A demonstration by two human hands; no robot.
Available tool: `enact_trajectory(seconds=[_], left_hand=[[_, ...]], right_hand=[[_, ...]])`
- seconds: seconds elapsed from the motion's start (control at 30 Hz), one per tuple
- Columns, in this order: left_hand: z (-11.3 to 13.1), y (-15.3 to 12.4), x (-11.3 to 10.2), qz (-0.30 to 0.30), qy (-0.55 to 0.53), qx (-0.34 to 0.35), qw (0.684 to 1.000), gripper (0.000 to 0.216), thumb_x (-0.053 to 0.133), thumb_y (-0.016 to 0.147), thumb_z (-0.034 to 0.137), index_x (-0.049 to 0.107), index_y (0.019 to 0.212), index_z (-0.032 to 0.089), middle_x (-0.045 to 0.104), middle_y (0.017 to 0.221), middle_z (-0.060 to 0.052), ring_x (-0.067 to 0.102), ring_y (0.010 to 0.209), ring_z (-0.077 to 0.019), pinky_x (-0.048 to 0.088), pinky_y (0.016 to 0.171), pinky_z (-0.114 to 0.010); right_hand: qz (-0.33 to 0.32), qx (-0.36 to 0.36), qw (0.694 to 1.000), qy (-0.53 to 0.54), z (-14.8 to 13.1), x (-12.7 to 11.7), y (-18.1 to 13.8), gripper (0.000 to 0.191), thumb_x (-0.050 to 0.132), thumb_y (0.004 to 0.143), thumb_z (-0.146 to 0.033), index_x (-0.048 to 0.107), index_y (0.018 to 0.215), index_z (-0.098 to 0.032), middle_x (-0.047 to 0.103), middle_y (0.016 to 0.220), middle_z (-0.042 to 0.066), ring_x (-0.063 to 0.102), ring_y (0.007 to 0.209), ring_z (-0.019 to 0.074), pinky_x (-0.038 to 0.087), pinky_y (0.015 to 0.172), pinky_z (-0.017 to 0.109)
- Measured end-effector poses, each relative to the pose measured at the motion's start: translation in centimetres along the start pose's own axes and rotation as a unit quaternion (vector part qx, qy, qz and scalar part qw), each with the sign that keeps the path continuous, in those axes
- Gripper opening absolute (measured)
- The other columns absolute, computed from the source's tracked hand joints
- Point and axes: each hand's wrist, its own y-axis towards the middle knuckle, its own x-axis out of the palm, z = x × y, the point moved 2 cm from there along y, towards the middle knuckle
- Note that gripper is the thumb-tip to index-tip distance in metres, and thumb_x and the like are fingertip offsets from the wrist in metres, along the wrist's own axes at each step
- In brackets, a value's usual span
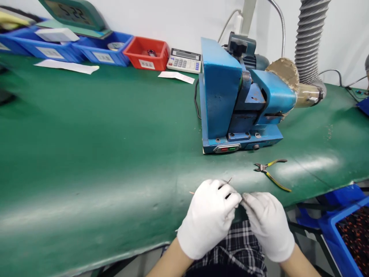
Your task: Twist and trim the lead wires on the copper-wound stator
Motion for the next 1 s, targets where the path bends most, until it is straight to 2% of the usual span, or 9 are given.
enact_trajectory(seconds=[0.2, 0.3, 0.4, 0.53, 0.63, 0.7, 0.8, 0.87, 1.0], left_hand=[[-0.1, -0.1, 0.2, 0.010, 0.035, 0.019, 0.999, 0.012, 0.053, 0.075, 0.013, 0.058, 0.082, 0.021, 0.062, 0.082, -0.002, 0.052, 0.084, -0.0216, 0.041, 0.073, -0.037], [-0.2, -0.1, 0.2, 0.008, 0.022, 0.015, 1.000, 0.012, 0.053, 0.075, 0.013, 0.059, 0.083, 0.021, 0.062, 0.082, -0.002, 0.052, 0.083, -0.0214, 0.040, 0.072, -0.037], [-0.2, 0.0, 0.3, -0.010, 0.003, 0.010, 1.000, 0.012, 0.049, 0.078, 0.013, 0.058, 0.080, 0.021, 0.062, 0.083, -0.001, 0.052, 0.082, -0.0209, 0.040, 0.071, -0.037], [-0.1, 0.0, 0.1, 0.001, 0.002, 0.000, 1.000, 0.011, 0.049, 0.078, 0.013, 0.056, 0.077, 0.021, 0.061, 0.081, -0.001, 0.051, 0.082, -0.0204, 0.040, 0.072, -0.037], [0.1, -0.1, -0.1, -0.005, 0.002, 0.000, 1.000, 0.011, 0.053, 0.073, 0.011, 0.057, 0.076, 0.020, 0.061, 0.081, -0.001, 0.051, 0.084, -0.0203, 0.040, 0.073, -0.036], [0.2, -0.1, -0.2, -0.011, 0.014, -0.003, 1.000, 0.011, 0.054, 0.073, 0.012, 0.058, 0.078, 0.020, 0.061, 0.083, -0.001, 0.051, 0.085, -0.0208, 0.040, 0.074, -0.036], [0.3, -0.1, -0.3, -0.009, 0.023, -0.006, 1.000, 0.011, 0.054, 0.074, 0.014, 0.059, 0.081, 0.021, 0.062, 0.084, -0.002, 0.051, 0.085, -0.0213, 0.040, 0.074, -0.037], [0.3, -0.1, -0.2, -0.003, 0.009, -0.007, 1.000, 0.013, 0.053, 0.075, 0.012, 0.059, 0.081, 0.022, 0.062, 0.084, -0.001, 0.051, 0.085, -0.0210, 0.039, 0.073, -0.037], [0.1, -0.1, 0.0, 0.010, -0.004, -0.013, 1.000, 0.012, 0.050, 0.077, 0.012, 0.058, 0.079, 0.021, 0.062, 0.082, -0.001, 0.051, 0.084, -0.0204, 0.038, 0.073, -0.036]], right_hand=[[-0.169, 0.120, 0.973, 0.103, -0.6, 1.4, 1.0, 0.039, 0.033, 0.090, -0.041, 0.038, 0.055, -0.024, 0.038, 0.040, -0.005, 0.043, 0.033, 0.0134, 0.038, 0.035, 0.025], [-0.239, 0.138, 0.956, 0.096, -0.7, 0.4, 1.3, 0.031, 0.047, 0.085, -0.038, 0.049, 0.060, -0.020, 0.048, 0.044, -0.004, 0.050, 0.037, 0.0141, 0.039, 0.037, 0.023], [-0.173, -0.022, 0.982, -0.078, -0.5, -0.9, 1.4, 0.007, 0.061, 0.079, -0.022, 0.062, 0.084, -0.017, 0.067, 0.073, 0.004, 0.062, 0.066, 0.0190, 0.048, 0.061, 0.029], [-0.071, -0.265, 0.934, -0.229, -0.9, -0.7, 1.1, 0.019, 0.046, 0.087, -0.015, 0.065, 0.088, -0.018, 0.067, 0.079, 0.010, 0.060, 0.074, 0.0225, 0.046, 0.070, 0.036], [-0.153, -0.027, 0.988, -0.020, -0.8, 0.1, 1.3, 0.029, 0.048, 0.086, -0.029, 0.053, 0.059, -0.019, 0.056, 0.057, 0.003, 0.054, 0.056, 0.0185, 0.043, 0.055, 0.030], [-0.230, 0.150, 0.954, 0.123, -0.8, 0.7, 1.1, 0.038, 0.044, 0.087, -0.043, 0.045, 0.055, -0.022, 0.049, 0.049, 0.000, 0.050, 0.045, 0.0163, 0.038, 0.043, 0.027], [-0.293, 0.215, 0.915, 0.176, -1.0, 0.6, 1.0, 0.043, 0.038, 0.085, -0.052, 0.047, 0.057, -0.022, 0.049, 0.045, 0.000, 0.051, 0.039, 0.0176, 0.035, 0.036, 0.026], [-0.271, 0.189, 0.937, 0.112, -0.7, -0.1, 1.1, 0.036, 0.052, 0.080, -0.045, 0.053, 0.055, -0.019, 0.053, 0.046, 0.001, 0.053, 0.043, 0.0179, 0.039, 0.042, 0.027], [-0.047, -0.044, 0.994, -0.089, -0.1, -1.2, 0.9, 0.012, 0.064, 0.075, -0.025, 0.070, 0.083, -0.018, 0.070, 0.078, 0.010, 0.062, 0.076, 0.0248, 0.045, 0.074, 0.039]])
